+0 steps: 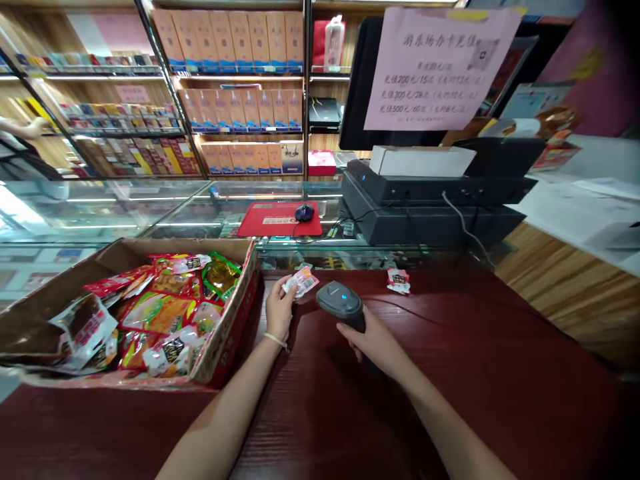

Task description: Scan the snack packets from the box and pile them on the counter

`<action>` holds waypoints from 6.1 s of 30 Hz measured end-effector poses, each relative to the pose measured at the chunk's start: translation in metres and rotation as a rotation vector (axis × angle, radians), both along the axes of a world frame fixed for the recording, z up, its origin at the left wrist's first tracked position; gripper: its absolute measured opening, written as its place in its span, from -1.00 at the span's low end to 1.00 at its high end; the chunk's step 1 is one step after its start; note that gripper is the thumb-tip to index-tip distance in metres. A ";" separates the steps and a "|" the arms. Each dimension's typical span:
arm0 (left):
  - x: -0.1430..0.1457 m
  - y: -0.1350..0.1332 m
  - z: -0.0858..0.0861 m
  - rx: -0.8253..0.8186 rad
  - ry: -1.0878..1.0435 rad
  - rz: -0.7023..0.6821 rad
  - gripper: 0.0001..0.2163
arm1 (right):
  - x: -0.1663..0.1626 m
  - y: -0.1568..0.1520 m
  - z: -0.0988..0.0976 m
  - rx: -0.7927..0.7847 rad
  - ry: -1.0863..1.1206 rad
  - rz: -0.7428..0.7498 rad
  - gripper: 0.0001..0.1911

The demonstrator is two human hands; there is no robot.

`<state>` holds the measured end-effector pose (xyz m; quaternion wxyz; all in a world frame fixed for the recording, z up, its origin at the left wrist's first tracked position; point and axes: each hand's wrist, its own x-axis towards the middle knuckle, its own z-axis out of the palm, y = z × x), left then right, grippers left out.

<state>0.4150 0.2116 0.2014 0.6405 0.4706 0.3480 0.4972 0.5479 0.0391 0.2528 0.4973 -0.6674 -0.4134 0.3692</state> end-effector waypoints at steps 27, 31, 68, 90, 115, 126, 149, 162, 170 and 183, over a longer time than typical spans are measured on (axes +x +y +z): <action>0.067 -0.028 0.010 0.146 0.101 -0.275 -0.60 | 0.074 -0.050 0.066 0.521 0.460 -0.299 -0.81; 0.132 -0.042 0.012 0.381 0.358 -0.258 -0.79 | 0.095 -0.065 0.070 0.642 0.485 -0.362 -0.81; -0.102 -0.038 0.154 0.883 0.657 0.085 -0.81 | 0.006 -0.017 0.059 0.317 0.510 0.053 -0.79; -0.287 0.077 0.113 0.897 1.314 -0.300 -0.40 | -0.089 0.027 0.040 0.114 0.323 0.230 -0.70; -0.156 0.000 0.181 0.281 0.181 -0.191 -0.61 | -0.043 -0.008 0.066 0.288 0.388 0.138 -0.79; -0.037 -0.057 0.123 -0.027 -0.296 -0.319 -0.56 | 0.005 -0.009 0.058 0.441 0.430 -0.011 -0.80; -0.026 -0.024 0.049 -0.156 -0.337 0.072 -0.65 | 0.018 -0.018 0.027 -0.093 -0.004 0.145 -0.64; -0.027 -0.021 0.045 -0.171 -0.313 0.074 -0.66 | 0.023 -0.022 0.035 -0.004 0.074 0.101 -0.69; 0.003 -0.047 0.050 -0.011 -0.147 -0.113 -0.70 | 0.059 -0.063 0.071 0.353 0.290 -0.193 -0.74; 0.164 -0.118 0.023 1.170 0.469 -0.878 -0.66 | 0.107 -0.125 0.088 0.559 0.263 -0.347 -0.63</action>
